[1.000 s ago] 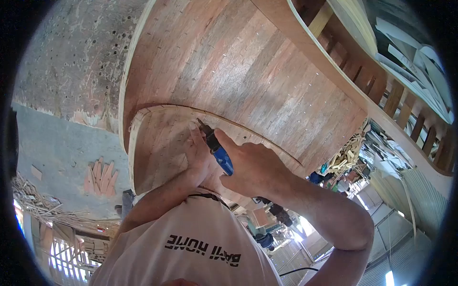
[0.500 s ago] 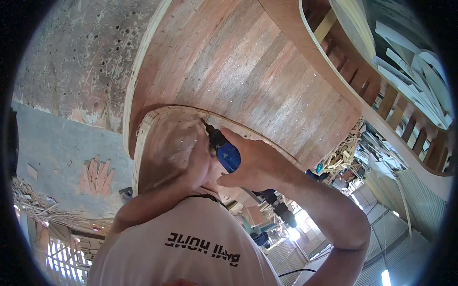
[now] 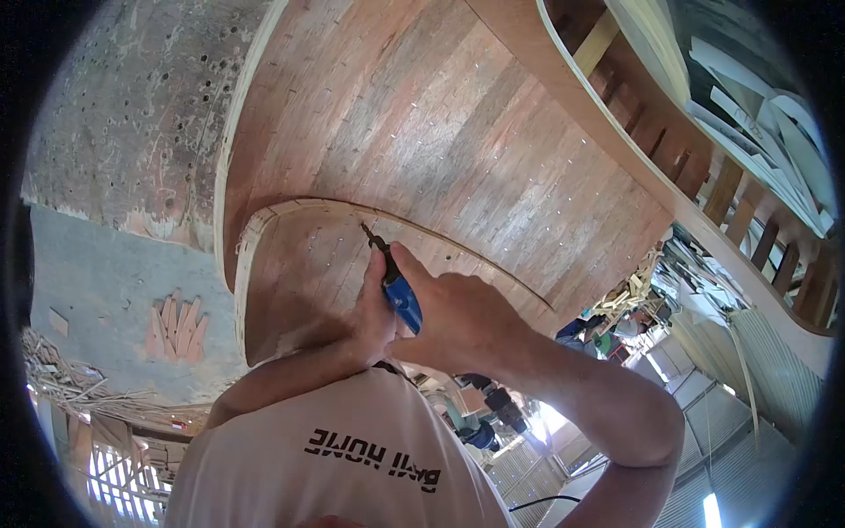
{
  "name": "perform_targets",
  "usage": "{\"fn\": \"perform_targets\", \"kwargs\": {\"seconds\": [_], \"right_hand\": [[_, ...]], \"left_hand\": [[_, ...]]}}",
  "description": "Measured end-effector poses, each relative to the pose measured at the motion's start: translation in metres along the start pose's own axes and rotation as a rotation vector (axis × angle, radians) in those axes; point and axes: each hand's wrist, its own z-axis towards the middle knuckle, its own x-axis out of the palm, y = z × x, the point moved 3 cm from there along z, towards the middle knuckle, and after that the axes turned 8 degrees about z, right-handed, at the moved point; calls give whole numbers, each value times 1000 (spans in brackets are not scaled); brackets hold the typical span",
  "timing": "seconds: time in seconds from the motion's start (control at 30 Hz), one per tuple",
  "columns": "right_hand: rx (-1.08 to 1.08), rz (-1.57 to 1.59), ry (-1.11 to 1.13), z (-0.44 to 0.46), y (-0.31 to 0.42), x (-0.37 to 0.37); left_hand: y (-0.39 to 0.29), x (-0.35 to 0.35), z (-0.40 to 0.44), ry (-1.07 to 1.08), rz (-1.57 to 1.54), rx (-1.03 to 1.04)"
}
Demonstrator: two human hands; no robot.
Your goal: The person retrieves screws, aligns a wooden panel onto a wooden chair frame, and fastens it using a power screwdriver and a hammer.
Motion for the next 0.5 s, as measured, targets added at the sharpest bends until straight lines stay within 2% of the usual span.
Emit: {"fn": "perform_targets", "kwargs": {"seconds": [0.1,0.2,0.5], "right_hand": [[-8,-29,-9,1,2,0],[-15,-25,-39,2,-1,3],[-34,-31,-85,1,-1,4]], "left_hand": [[2,-2,0,-60,53,14],[7,-2,3,-49,-38,72],[7,-4,7,-19,-44,151]]}}
